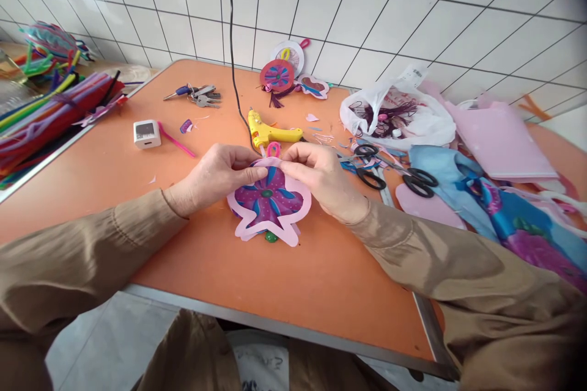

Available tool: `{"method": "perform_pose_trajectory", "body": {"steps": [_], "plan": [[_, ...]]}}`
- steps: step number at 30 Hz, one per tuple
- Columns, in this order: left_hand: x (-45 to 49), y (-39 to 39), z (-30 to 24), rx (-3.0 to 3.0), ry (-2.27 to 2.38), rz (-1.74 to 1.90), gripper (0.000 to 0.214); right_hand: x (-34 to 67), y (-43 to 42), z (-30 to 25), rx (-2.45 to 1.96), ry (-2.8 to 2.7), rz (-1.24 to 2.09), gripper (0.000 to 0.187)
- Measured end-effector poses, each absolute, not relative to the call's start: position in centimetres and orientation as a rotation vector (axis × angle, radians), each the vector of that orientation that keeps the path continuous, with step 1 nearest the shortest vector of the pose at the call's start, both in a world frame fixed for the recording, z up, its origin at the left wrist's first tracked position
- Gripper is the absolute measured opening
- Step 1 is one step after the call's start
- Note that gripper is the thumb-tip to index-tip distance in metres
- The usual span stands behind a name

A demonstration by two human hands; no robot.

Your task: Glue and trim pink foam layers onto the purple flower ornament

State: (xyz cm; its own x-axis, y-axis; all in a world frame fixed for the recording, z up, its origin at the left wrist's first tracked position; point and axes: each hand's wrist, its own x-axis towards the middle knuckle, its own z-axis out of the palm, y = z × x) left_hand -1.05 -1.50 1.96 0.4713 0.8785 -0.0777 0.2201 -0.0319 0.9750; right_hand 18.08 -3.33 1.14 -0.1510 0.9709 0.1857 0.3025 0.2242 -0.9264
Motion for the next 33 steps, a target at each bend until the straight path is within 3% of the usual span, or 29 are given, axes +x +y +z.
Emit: {"method": "perform_pose_trajectory", "body": {"steps": [10,17,25,33], "plan": [[-1.14,-1.23,1.41,1.572,0.986,0.725,0.02,18.05,-3.4,1.13,-1.194,-1.642,0.985,0.024],[-0.89,-1.45,1.7,1.396,1.043,0.726,0.023,18.34,-3.19,0.97,-1.155,-1.501,1.085,0.029],[-0.68,-1.47,1.82,1.303,1.029,0.775,0.019,18.4,-3.52,1.32,-1.178,-1.762,0.969,0.016],[-0.61,-1.51,1.76,1.316,1.015,0.757,0.017,18.28,-3.64,1.57,-1.194,-1.722,0.964,0.035]]}}
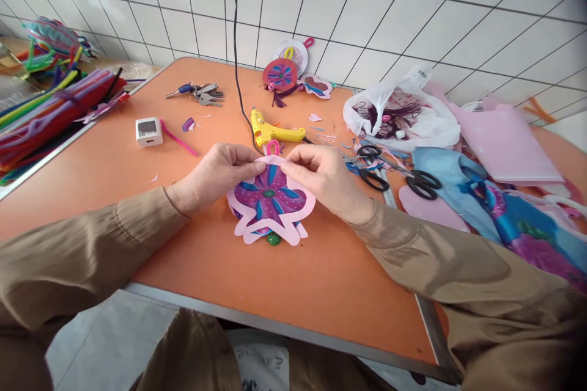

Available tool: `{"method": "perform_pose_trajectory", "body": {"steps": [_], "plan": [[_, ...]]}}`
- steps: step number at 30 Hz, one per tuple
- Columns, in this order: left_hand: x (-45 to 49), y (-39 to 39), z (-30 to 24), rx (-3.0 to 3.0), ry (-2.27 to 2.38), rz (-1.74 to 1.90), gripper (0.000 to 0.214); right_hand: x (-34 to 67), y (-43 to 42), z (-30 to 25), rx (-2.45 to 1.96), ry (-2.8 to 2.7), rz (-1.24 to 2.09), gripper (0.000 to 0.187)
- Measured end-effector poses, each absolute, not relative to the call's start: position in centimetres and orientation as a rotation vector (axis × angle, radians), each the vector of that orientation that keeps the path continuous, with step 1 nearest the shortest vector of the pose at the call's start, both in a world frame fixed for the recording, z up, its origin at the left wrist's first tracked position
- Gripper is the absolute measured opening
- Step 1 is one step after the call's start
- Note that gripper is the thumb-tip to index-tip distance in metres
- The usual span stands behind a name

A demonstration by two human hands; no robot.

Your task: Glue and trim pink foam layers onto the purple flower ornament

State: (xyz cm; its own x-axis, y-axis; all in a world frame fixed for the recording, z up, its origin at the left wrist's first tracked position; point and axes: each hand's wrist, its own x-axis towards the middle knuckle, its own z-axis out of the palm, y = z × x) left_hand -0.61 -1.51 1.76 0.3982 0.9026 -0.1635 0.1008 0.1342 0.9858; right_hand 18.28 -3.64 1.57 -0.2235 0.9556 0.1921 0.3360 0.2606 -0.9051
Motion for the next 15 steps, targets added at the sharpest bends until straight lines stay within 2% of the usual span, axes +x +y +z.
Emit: {"method": "perform_pose_trajectory", "body": {"steps": [15], "plan": [[-0.49,-1.67,1.75,1.309,0.989,0.745,0.015,18.11,-3.46,1.62,-1.192,-1.71,0.953,0.043]]}}
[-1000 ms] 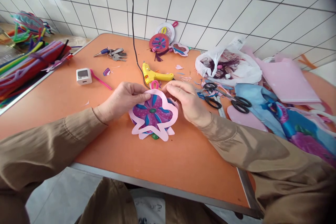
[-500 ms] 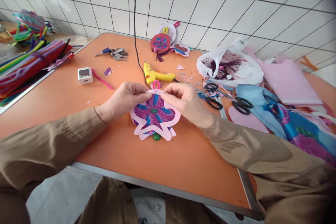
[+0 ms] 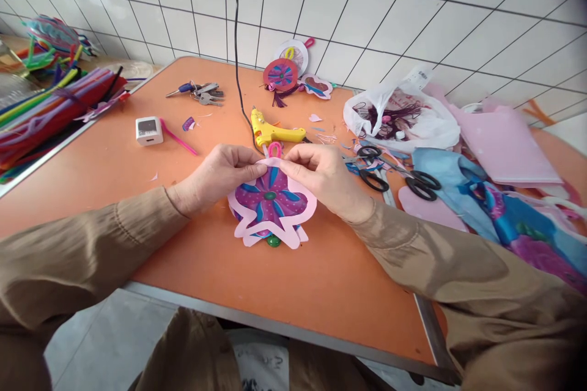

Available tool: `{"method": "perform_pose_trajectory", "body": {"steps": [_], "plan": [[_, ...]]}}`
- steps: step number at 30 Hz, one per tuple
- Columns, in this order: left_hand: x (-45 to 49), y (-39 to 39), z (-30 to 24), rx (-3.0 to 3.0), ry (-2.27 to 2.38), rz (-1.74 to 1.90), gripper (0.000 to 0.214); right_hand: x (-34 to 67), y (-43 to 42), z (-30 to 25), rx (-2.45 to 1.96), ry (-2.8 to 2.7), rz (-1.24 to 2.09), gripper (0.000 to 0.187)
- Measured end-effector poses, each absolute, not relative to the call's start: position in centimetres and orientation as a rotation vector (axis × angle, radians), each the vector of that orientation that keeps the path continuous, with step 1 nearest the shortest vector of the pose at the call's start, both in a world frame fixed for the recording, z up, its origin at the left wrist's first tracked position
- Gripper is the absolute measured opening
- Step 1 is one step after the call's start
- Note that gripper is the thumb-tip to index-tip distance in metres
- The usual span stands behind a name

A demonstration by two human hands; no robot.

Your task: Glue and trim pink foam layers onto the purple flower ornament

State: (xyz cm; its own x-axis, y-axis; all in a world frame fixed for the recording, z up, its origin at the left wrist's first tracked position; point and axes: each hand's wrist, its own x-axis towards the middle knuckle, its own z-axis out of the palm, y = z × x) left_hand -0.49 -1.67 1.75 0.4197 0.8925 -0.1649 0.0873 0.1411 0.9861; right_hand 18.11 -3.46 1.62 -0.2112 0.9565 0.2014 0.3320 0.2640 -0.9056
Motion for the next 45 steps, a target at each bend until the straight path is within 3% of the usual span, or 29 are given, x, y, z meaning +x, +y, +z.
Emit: {"method": "perform_pose_trajectory", "body": {"steps": [16,37,45], "plan": [[-0.66,-1.82,2.02,1.391,0.941,0.712,0.028,18.04,-3.29,1.1,-1.18,-1.759,0.902,0.026],[-0.62,-1.87,1.89,1.398,0.906,0.732,0.022,17.86,-3.74,1.09,-1.164,-1.772,0.923,0.039],[-0.6,-1.9,1.68,1.582,0.938,0.741,0.022,17.81,-3.89,1.22,-1.154,-1.761,0.984,0.033]]}}
